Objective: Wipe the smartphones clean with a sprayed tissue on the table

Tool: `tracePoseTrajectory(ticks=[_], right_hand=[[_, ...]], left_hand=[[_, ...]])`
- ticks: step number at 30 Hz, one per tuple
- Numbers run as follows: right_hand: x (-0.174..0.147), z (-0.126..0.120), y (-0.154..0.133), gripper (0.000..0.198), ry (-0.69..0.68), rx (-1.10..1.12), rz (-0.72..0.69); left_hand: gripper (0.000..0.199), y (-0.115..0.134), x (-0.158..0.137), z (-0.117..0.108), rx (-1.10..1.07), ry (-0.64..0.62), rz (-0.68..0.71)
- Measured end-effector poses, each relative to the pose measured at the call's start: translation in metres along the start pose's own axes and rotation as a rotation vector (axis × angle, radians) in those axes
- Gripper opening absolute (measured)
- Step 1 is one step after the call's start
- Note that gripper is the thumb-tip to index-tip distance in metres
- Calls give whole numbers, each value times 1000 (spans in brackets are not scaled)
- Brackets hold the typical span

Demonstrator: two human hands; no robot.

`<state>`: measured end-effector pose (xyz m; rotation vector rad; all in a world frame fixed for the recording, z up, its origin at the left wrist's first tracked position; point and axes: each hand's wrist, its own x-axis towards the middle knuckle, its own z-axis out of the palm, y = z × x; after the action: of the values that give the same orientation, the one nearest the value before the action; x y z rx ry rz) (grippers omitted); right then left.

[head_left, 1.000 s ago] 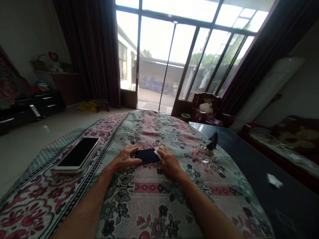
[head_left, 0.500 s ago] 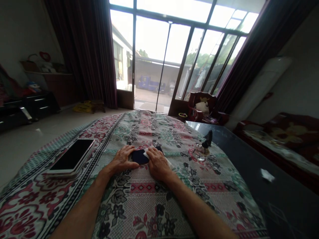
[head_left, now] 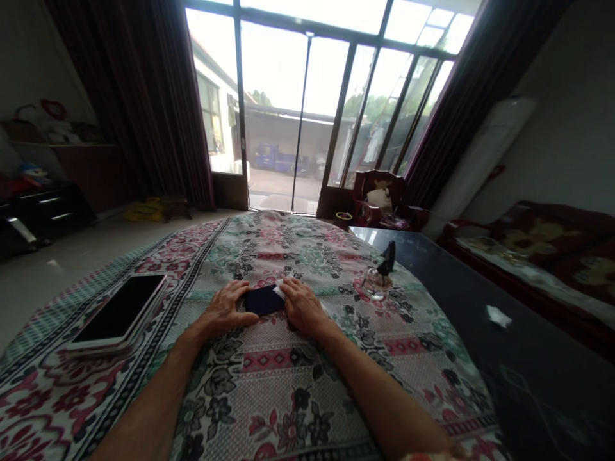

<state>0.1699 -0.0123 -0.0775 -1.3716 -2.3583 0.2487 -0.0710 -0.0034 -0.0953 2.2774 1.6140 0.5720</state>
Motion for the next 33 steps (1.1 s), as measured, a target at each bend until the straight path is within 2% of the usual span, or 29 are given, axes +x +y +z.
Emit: tracePoseTrajectory(ticks=[6,15,21,28,33], right_hand=[[1,-10,24,39,71,-29,115],[-9,-16,1,29,53,-207,267],[-9,-10,4,35,67,-203,250],[-5,-6,10,34,84,-185,236],[-1,-9,13,30,109,-128,211]], left_hand=[[75,2,-1,-2,29,-22,-8],[73,-3,0,1,-8,32,33],[68,0,0,4,0,109,35],[69,14,0,13,91,213,-61],[68,13,-1,11,102,178,-49]])
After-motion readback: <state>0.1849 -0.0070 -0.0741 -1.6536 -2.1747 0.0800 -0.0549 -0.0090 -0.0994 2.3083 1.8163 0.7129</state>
